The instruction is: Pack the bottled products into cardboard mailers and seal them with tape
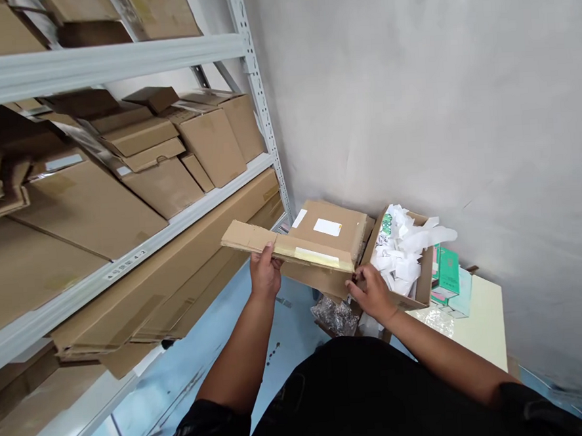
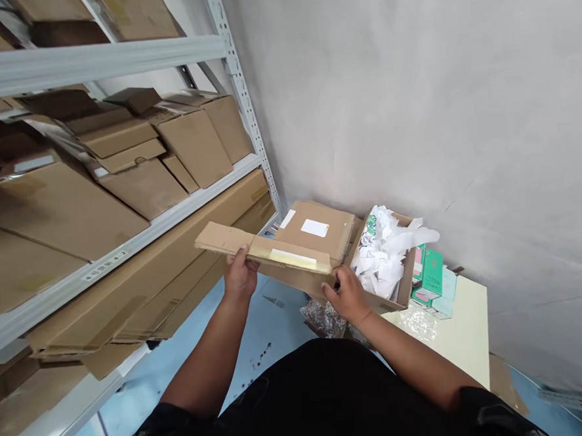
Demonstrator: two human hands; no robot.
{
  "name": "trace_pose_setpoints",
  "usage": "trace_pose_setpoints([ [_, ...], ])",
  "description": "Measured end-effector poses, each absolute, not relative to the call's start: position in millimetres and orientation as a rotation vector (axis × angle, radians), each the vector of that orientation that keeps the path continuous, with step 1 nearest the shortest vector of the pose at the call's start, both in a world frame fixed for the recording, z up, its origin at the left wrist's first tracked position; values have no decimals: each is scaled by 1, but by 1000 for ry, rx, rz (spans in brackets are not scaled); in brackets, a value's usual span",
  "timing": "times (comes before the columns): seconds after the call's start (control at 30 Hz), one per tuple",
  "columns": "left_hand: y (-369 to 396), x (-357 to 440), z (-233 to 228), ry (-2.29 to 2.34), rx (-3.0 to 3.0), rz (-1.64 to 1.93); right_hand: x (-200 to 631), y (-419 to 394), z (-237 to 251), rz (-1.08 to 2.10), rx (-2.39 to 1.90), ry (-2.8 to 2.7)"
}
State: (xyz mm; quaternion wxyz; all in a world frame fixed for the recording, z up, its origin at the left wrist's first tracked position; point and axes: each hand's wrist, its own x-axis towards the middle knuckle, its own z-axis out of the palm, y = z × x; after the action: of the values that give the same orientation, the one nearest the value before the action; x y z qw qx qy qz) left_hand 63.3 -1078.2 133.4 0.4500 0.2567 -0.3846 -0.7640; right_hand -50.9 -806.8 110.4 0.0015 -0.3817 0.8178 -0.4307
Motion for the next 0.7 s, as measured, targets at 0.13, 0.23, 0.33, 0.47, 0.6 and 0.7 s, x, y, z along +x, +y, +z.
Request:
trace_pose_setpoints([
  [0.13,-1069,49,155,-1006,614,-1844,-58,-802,124,-1317,-1438,2751],
  [0.23,-1060,39,167,-1059,578,-1851,-63,-799,132,-1283,-1495,2578],
  [0.33,-1056,34,174,-1166,487,-1909,-65,-794,138,-1419,-1336,2438],
  [0.47,-1078,30,164,-1329,424,-1898,-64,-784,146,-1725,-977,2365],
  [0.6,-1112,13,130,-1573,652,-1635,-62,-768,150,-1903,-645,2260],
  [0.7,-1117,-5,102,-1633,734,-1786,-56,-752,148,-1958,-478,2196],
])
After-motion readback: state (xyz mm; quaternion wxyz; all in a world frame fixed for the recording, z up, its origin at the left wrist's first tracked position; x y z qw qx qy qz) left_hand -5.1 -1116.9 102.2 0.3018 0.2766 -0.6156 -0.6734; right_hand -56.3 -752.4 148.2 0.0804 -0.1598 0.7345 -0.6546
